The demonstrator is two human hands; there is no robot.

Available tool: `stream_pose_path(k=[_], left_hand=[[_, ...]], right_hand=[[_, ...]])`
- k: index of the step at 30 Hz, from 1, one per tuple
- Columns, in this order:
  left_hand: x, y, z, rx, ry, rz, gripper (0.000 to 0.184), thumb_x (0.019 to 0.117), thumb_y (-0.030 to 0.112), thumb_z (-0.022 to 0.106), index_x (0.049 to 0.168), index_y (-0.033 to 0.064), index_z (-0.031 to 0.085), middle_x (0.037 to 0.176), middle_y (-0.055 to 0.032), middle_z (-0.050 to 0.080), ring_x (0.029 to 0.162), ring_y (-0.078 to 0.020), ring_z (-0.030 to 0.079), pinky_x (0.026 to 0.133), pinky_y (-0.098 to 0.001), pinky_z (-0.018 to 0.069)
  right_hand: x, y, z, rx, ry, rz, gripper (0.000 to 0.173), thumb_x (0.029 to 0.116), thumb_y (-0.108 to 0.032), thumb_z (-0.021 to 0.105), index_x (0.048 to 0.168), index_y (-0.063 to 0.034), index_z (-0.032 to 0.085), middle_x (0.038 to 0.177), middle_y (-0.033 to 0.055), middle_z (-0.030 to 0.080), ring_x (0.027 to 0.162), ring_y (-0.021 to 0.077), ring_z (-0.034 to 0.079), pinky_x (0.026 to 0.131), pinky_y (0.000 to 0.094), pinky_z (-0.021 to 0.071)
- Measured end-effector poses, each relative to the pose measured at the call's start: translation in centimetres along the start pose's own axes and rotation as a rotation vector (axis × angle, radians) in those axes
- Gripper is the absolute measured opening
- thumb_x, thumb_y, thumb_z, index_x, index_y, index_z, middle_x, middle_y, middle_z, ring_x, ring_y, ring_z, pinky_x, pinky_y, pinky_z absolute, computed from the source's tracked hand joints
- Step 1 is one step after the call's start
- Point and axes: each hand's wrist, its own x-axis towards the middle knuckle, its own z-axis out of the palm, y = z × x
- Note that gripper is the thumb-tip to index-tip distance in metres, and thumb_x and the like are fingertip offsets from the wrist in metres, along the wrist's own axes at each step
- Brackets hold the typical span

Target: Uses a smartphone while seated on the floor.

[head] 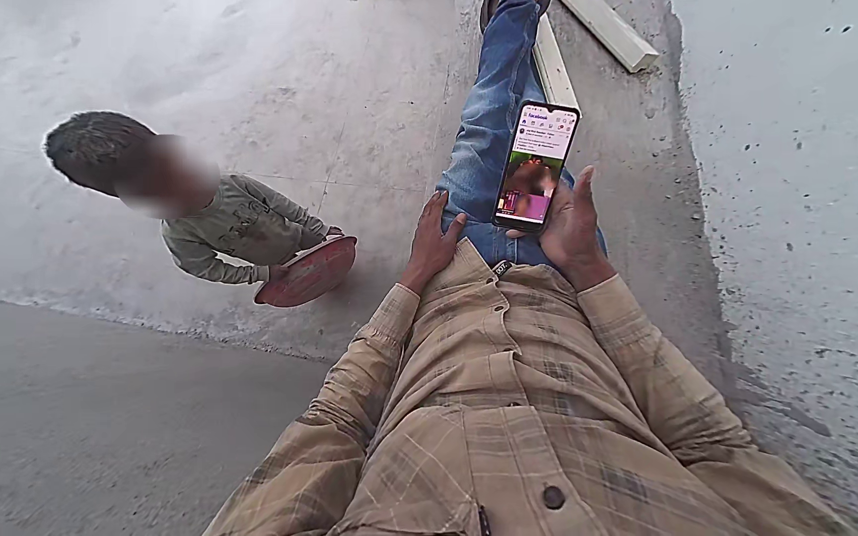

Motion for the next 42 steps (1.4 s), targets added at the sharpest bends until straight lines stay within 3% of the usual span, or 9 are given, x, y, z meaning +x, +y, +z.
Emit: stream_pose_path(k=[9, 11, 14, 17, 21, 25, 29, 33, 42], left_hand=[[0.3, 0.2, 0.0, -0.008, -0.01, -0.011, 0.065, 0.1061, 0.045, 0.045, 0.158, 0.007, 0.034, 0.166, -0.0124, 0.027, 0.152, -0.0306, 0.03, 0.121, -0.054, 0.0262], [0.9, 0.0, 0.3, -0.024, -0.002, -0.007, 0.063, 0.1063, 0.04, 0.046, 0.155, 0.0028, 0.037, 0.164, -0.0166, 0.031, 0.151, -0.0314, 0.031, 0.122, -0.0523, 0.0252], [1.1, -0.1, 0.4, -0.017, -0.009, -0.009, 0.062, 0.1066, 0.039, 0.046, 0.155, 0.0021, 0.037, 0.163, -0.0175, 0.031, 0.151, -0.0313, 0.03, 0.122, -0.0514, 0.025], [1.1, -0.2, 0.4, -0.017, -0.007, -0.01, 0.061, 0.1065, 0.039, 0.046, 0.155, 0.0025, 0.038, 0.163, -0.0173, 0.032, 0.151, -0.031, 0.03, 0.122, -0.0509, 0.0251], [0.8, -0.1, 0.3, -0.022, 0.0, -0.013, 0.061, 0.1062, 0.039, 0.047, 0.154, 0.0031, 0.039, 0.163, -0.0163, 0.032, 0.151, -0.031, 0.031, 0.122, -0.0515, 0.0257], [-0.1, 0.2, -0.1, -0.004, -0.009, 0.006, 0.063, 0.1061, 0.045, 0.045, 0.157, 0.0089, 0.036, 0.167, -0.0093, 0.027, 0.152, -0.0285, 0.03, 0.121, -0.0524, 0.0273], [0.0, 0.1, -0.1, -0.003, -0.009, 0.007, 0.065, 0.1058, 0.047, 0.045, 0.157, 0.0085, 0.036, 0.167, -0.0102, 0.027, 0.151, -0.0289, 0.03, 0.121, -0.0523, 0.0271], [1.0, -0.2, 0.4, -0.018, -0.005, 0.003, 0.062, 0.1064, 0.039, 0.046, 0.154, 0.0013, 0.038, 0.163, -0.0173, 0.031, 0.151, -0.031, 0.03, 0.123, -0.0509, 0.0244], [1.1, -0.3, 0.4, -0.01, -0.012, 0.004, 0.063, 0.1065, 0.04, 0.045, 0.155, 0.0008, 0.036, 0.163, -0.0178, 0.031, 0.152, -0.0297, 0.029, 0.123, -0.0491, 0.0238]], right_hand=[[0.7, 0.6, -0.6, 0.033, -0.02, -0.031, 0.076, 0.1002, -0.07, 0.015, 0.15, -0.0155, 0.034, 0.132, 0.0104, 0.062, 0.106, 0.0273, 0.07, 0.065, 0.0445, 0.0639], [0.7, 0.6, -0.6, 0.031, -0.007, -0.036, 0.064, 0.1055, -0.058, 0.015, 0.146, -0.0136, 0.038, 0.129, 0.0107, 0.064, 0.103, 0.0262, 0.071, 0.064, 0.0426, 0.064], [0.5, 0.7, -0.6, 0.066, 0.053, -0.008, 0.041, 0.1028, -0.032, 0.035, 0.138, -0.0136, 0.045, 0.121, 0.0103, 0.066, 0.1, 0.0258, 0.071, 0.065, 0.0437, 0.0634], [0.5, 0.8, -0.7, 0.068, 0.035, -0.023, 0.042, 0.0945, -0.015, 0.041, 0.136, -0.0145, 0.044, 0.12, 0.009, 0.067, 0.098, 0.0248, 0.072, 0.063, 0.0438, 0.064], [0.6, 0.8, -0.7, 0.058, 0.057, -0.003, 0.042, 0.0959, -0.004, 0.035, 0.136, -0.0111, 0.046, 0.119, 0.0106, 0.067, 0.097, 0.0247, 0.073, 0.063, 0.0432, 0.0641], [0.5, 0.3, -0.1, 0.061, 0.135, 0.053, 0.035, 0.1091, -0.021, 0.028, 0.137, -0.0125, 0.047, 0.117, 0.011, 0.067, 0.096, 0.0267, 0.072, 0.064, 0.0446, 0.0638], [0.8, 0.6, -0.6, 0.076, 0.061, 0.027, 0.059, 0.1093, -0.051, 0.015, 0.142, -0.0135, 0.046, 0.123, 0.0126, 0.067, 0.1, 0.0274, 0.072, 0.062, 0.0435, 0.0641], [0.9, 0.7, -0.7, 0.064, 0.045, 0.014, 0.061, 0.108, -0.055, 0.015, 0.146, -0.0149, 0.042, 0.124, 0.0125, 0.064, 0.102, 0.0274, 0.071, 0.063, 0.0442, 0.0637], [0.8, 0.4, -0.5, 0.056, 0.075, 0.061, 0.063, 0.1062, -0.059, 0.019, 0.147, -0.0165, 0.042, 0.13, 0.0117, 0.062, 0.106, 0.0274, 0.07, 0.067, 0.0464, 0.0636]])
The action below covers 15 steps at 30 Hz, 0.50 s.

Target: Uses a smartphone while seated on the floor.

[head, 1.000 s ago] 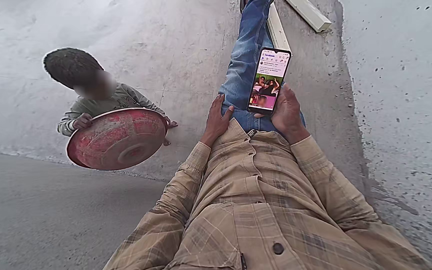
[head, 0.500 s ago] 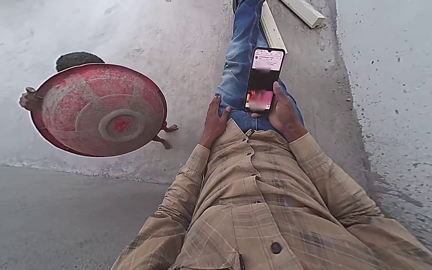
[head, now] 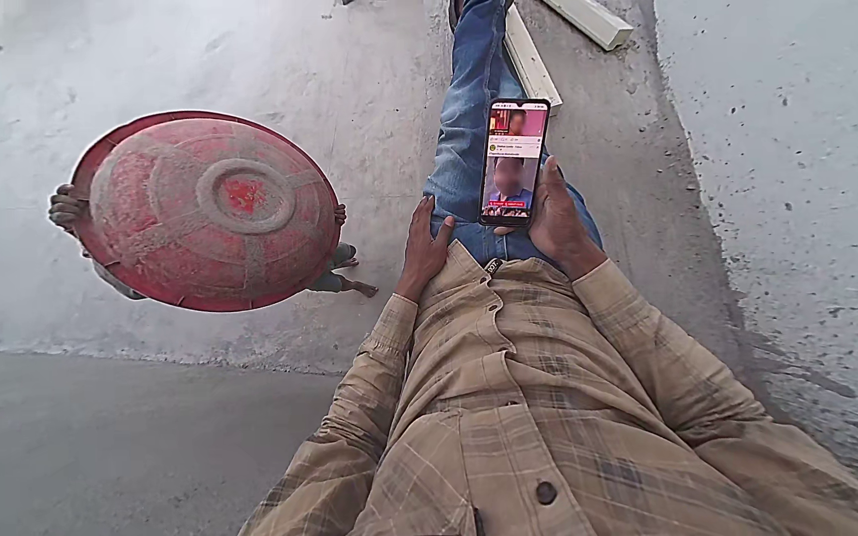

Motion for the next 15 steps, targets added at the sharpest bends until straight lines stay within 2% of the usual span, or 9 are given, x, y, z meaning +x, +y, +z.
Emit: stream_pose_path(k=[4, 12, 15], left_hand=[[-0.26, -0.07, -0.07, 0.026, 0.005, 0.0, 0.065, 0.106, 0.046, 0.044, 0.156, 0.0053, 0.036, 0.165, -0.0129, 0.03, 0.152, -0.028, 0.03, 0.122, -0.0507, 0.0251], [-0.2, -0.01, -0.1, 0.039, -0.007, -0.01, 0.064, 0.1065, 0.044, 0.043, 0.157, 0.0065, 0.035, 0.165, -0.0133, 0.03, 0.151, -0.0283, 0.031, 0.122, -0.0513, 0.0261], [-0.12, 0.09, -0.02, 0.083, 0.004, 0.014, 0.064, 0.1065, 0.043, 0.044, 0.156, 0.0036, 0.036, 0.164, -0.0162, 0.031, 0.152, -0.0299, 0.029, 0.123, -0.0507, 0.0242]], right_hand=[[-0.03, 0.08, 0.02, 0.009, 0.002, -0.005, 0.062, 0.1064, -0.059, 0.021, 0.147, -0.0164, 0.043, 0.13, 0.0124, 0.062, 0.105, 0.0283, 0.07, 0.066, 0.0463, 0.0633], [0.03, 0.1, -0.15, 0.009, -0.023, -0.013, 0.063, 0.1056, -0.059, 0.022, 0.147, -0.016, 0.043, 0.13, 0.0121, 0.063, 0.105, 0.028, 0.07, 0.066, 0.0468, 0.0633], [0.01, 0.13, -0.15, 0.018, -0.01, -0.016, 0.063, 0.1059, -0.059, 0.022, 0.145, -0.0154, 0.045, 0.129, 0.012, 0.063, 0.105, 0.0276, 0.07, 0.065, 0.0462, 0.0632]])
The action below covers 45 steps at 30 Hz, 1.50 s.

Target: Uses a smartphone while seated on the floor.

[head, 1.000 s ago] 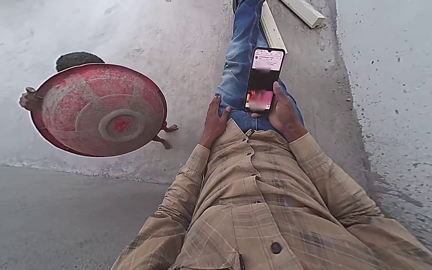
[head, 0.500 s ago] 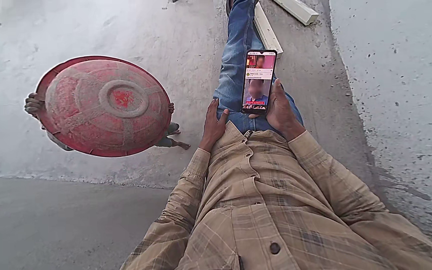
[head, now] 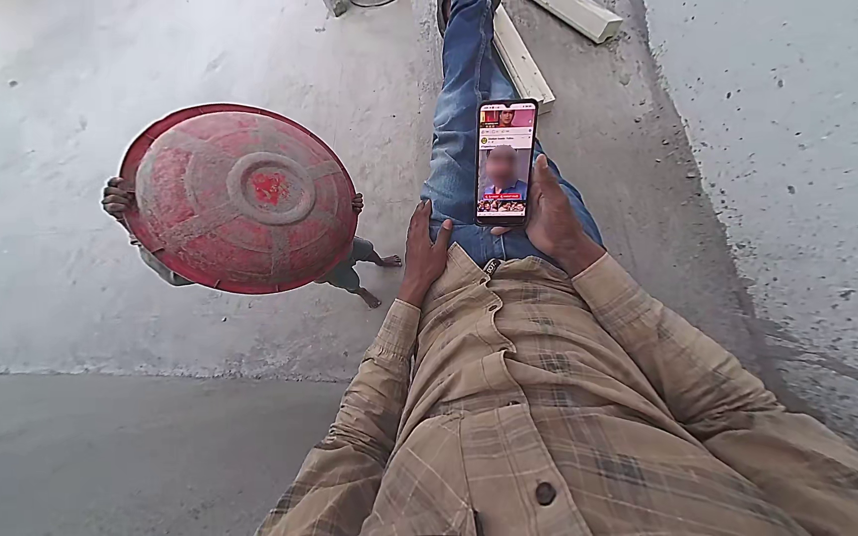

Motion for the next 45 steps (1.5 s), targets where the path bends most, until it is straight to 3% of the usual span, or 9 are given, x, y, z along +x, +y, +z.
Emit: stream_pose_path(k=[6, 10, 14, 16, 19, 25, 34, 38, 45], left_hand=[[-0.1, 2.1, -0.4, -0.049, 0.076, 0.194, 0.059, 0.1083, 0.038, 0.04, 0.154, 0.0018, 0.038, 0.163, -0.015, 0.033, 0.153, -0.0293, 0.027, 0.125, -0.0465, 0.0217], [-0.7, 5.1, -0.6, -0.385, -0.053, 0.3, 0.074, 0.1044, 0.062, 0.028, 0.161, 0.0154, 0.029, 0.166, 0.0, 0.031, 0.148, -0.017, 0.036, 0.12, -0.0402, 0.0325], [-0.2, 5.1, 0.9, -0.822, -0.243, 0.227, 0.081, 0.1019, 0.067, 0.013, 0.158, 0.0132, 0.034, 0.153, -0.0037, 0.05, 0.137, -0.015, 0.05, 0.117, -0.0355, 0.0385], [0.7, 4.9, 1.0, -0.98, -0.27, 0.147, 0.073, 0.1071, 0.053, 0.007, 0.154, 0.0049, 0.037, 0.149, -0.0106, 0.053, 0.134, -0.0178, 0.053, 0.115, -0.0364, 0.0405], [1.1, 4.4, 0.8, -1.13, -0.256, 0.049, 0.055, 0.1111, 0.036, 0.02, 0.148, 0.0032, 0.045, 0.145, -0.0133, 0.055, 0.129, -0.0207, 0.057, 0.112, -0.0381, 0.0441], [-0.2, 3.7, 0.3, -1.076, -0.303, 0.117, 0.043, 0.1102, 0.033, 0.038, 0.144, 0.0112, 0.054, 0.139, -0.0046, 0.061, 0.124, -0.0162, 0.06, 0.108, -0.0344, 0.0473], [1.4, 3.7, 1.2, -1.194, -0.273, 0.106, 0.037, 0.1076, 0.018, 0.037, 0.132, 0.0005, 0.059, 0.129, -0.0105, 0.066, 0.12, -0.0185, 0.063, 0.108, -0.0383, 0.0473], [0.1, 4.0, 0.5, -1.109, -0.274, 0.083, 0.039, 0.1102, 0.026, 0.037, 0.138, 0.0087, 0.059, 0.134, -0.0049, 0.064, 0.121, -0.0148, 0.062, 0.107, -0.0341, 0.0478], [1.9, 3.5, 1.4, -1.247, -0.273, 0.099, 0.037, 0.1075, 0.013, 0.035, 0.129, -0.0033, 0.06, 0.125, -0.0132, 0.067, 0.118, -0.0196, 0.064, 0.108, -0.0385, 0.0475]], right_hand=[[0.0, -0.1, 0.0, 0.011, -0.008, -0.008, 0.062, 0.1068, -0.057, 0.02, 0.143, -0.0144, 0.047, 0.127, 0.0114, 0.065, 0.103, 0.0259, 0.071, 0.063, 0.0439, 0.0635], [0.1, 0.1, -0.2, 0.021, -0.031, -0.018, 0.063, 0.1064, -0.059, 0.021, 0.143, -0.0149, 0.047, 0.127, 0.0117, 0.064, 0.104, 0.0263, 0.071, 0.063, 0.0436, 0.0637], [0.1, 0.1, -0.3, 0.013, -0.028, -0.019, 0.063, 0.1067, -0.058, 0.02, 0.144, -0.0151, 0.046, 0.128, 0.0111, 0.064, 0.106, 0.0263, 0.07, 0.065, 0.0448, 0.0636], [0.1, 0.0, -0.2, 0.009, -0.024, -0.022, 0.063, 0.1071, -0.057, 0.018, 0.144, -0.0146, 0.046, 0.128, 0.0115, 0.064, 0.105, 0.0262, 0.07, 0.065, 0.0445, 0.0638], [0.2, 0.1, -0.3, 0.004, -0.031, -0.019, 0.062, 0.1073, -0.057, 0.018, 0.143, -0.015, 0.047, 0.127, 0.0109, 0.065, 0.105, 0.0252, 0.07, 0.066, 0.0435, 0.0638], [0.2, 0.1, -0.3, 0.018, -0.026, -0.014, 0.063, 0.1071, -0.058, 0.018, 0.141, -0.0145, 0.049, 0.127, 0.0109, 0.065, 0.105, 0.0258, 0.07, 0.065, 0.0444, 0.0635], [0.2, 0.1, -0.3, 0.01, -0.036, -0.022, 0.063, 0.1072, -0.057, 0.017, 0.142, -0.0146, 0.048, 0.127, 0.0114, 0.065, 0.105, 0.0262, 0.07, 0.065, 0.0438, 0.0638], [0.1, 0.1, -0.3, 0.013, -0.024, -0.01, 0.065, 0.1064, -0.059, 0.018, 0.142, -0.0147, 0.049, 0.127, 0.0111, 0.065, 0.105, 0.0252, 0.07, 0.065, 0.0436, 0.0636], [0.0, -0.1, -0.1, 0.007, -0.027, -0.012, 0.062, 0.1076, -0.056, 0.017, 0.144, -0.0153, 0.047, 0.127, 0.0104, 0.065, 0.105, 0.0243, 0.07, 0.065, 0.0421, 0.0636]])
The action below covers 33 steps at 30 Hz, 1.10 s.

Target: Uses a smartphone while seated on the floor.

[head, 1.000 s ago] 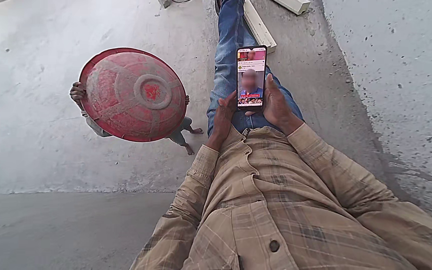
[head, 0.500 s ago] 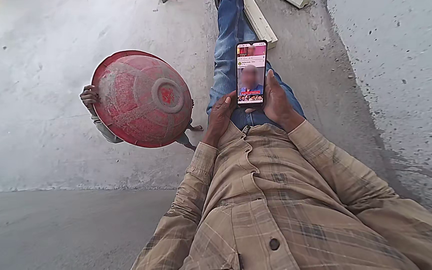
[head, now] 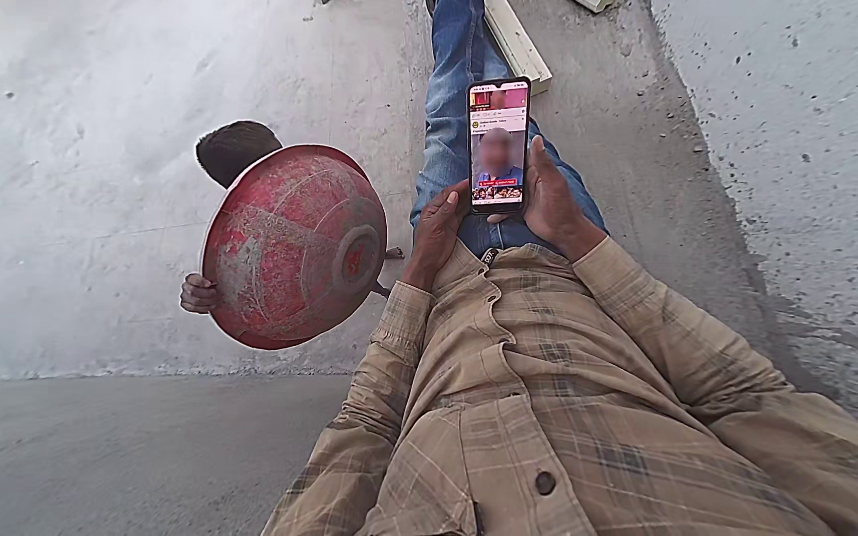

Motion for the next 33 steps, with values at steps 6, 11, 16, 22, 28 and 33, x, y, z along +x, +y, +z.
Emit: stream_pose_path(k=[6, 11, 16, 22, 28, 33], left_hand=[[0.0, -0.1, -0.1, 0.004, 0.0, 0.004, 0.036, 0.1074, 0.014, 0.036, 0.129, -0.0026, 0.06, 0.126, -0.0132, 0.067, 0.119, -0.02, 0.063, 0.109, -0.0392, 0.0474], [0.0, 0.0, 0.0, 0.008, 0.003, 0.004, 0.037, 0.1073, 0.013, 0.035, 0.129, -0.0025, 0.06, 0.125, -0.0122, 0.068, 0.118, -0.0187, 0.064, 0.109, -0.038, 0.0474], [-0.3, 0.1, 0.1, 0.022, 0.002, 0.005, 0.037, 0.1078, 0.014, 0.035, 0.13, -0.0017, 0.06, 0.127, -0.0123, 0.067, 0.119, -0.0191, 0.063, 0.109, -0.0381, 0.0469], [-0.1, 0.1, 0.1, 0.004, -0.007, 0.014, 0.036, 0.1073, 0.014, 0.037, 0.129, -0.0019, 0.06, 0.125, -0.0124, 0.068, 0.119, -0.0189, 0.064, 0.108, -0.0384, 0.0475], [-0.9, 1.7, 2.4, 0.133, -0.057, -0.044, 0.059, 0.1097, 0.045, 0.024, 0.145, 0.0053, 0.05, 0.14, -0.0104, 0.059, 0.126, -0.0193, 0.059, 0.109, -0.0375, 0.0463], [-0.7, 1.6, 3.1, 0.119, -0.088, -0.042, 0.07, 0.1055, 0.058, 0.026, 0.149, 0.0058, 0.044, 0.142, -0.0101, 0.058, 0.128, -0.0186, 0.058, 0.11, -0.0388, 0.0456]], right_hand=[[0.0, 0.0, 0.0, -0.01, 0.002, 0.0, 0.062, 0.1073, -0.056, 0.017, 0.142, -0.0153, 0.048, 0.127, 0.0099, 0.065, 0.106, 0.0248, 0.07, 0.066, 0.0433, 0.0635], [0.0, 0.0, 0.0, -0.001, -0.003, 0.0, 0.063, 0.1069, -0.058, 0.018, 0.143, -0.0152, 0.047, 0.128, 0.0103, 0.065, 0.106, 0.0249, 0.07, 0.066, 0.0434, 0.0636], [0.0, 0.1, -0.1, 0.0, -0.003, -0.002, 0.063, 0.1067, -0.058, 0.02, 0.143, -0.0143, 0.048, 0.127, 0.0103, 0.065, 0.106, 0.0243, 0.07, 0.066, 0.043, 0.0637], [0.0, 0.1, -0.1, 0.002, -0.003, -0.012, 0.062, 0.107, -0.057, 0.019, 0.143, -0.0141, 0.047, 0.127, 0.0107, 0.065, 0.105, 0.0251, 0.071, 0.064, 0.0434, 0.0638], [-1.1, -0.6, 0.0, 0.052, -0.012, -0.066, 0.063, 0.1043, -0.061, 0.02, 0.145, -0.0172, 0.04, 0.128, 0.0098, 0.063, 0.105, 0.0264, 0.07, 0.067, 0.0449, 0.0635], [-1.8, -0.9, 0.0, 0.095, -0.019, -0.084, 0.069, 0.1012, -0.069, 0.025, 0.145, -0.0197, 0.043, 0.128, 0.0082, 0.065, 0.104, 0.0251, 0.071, 0.065, 0.0439, 0.0639]])
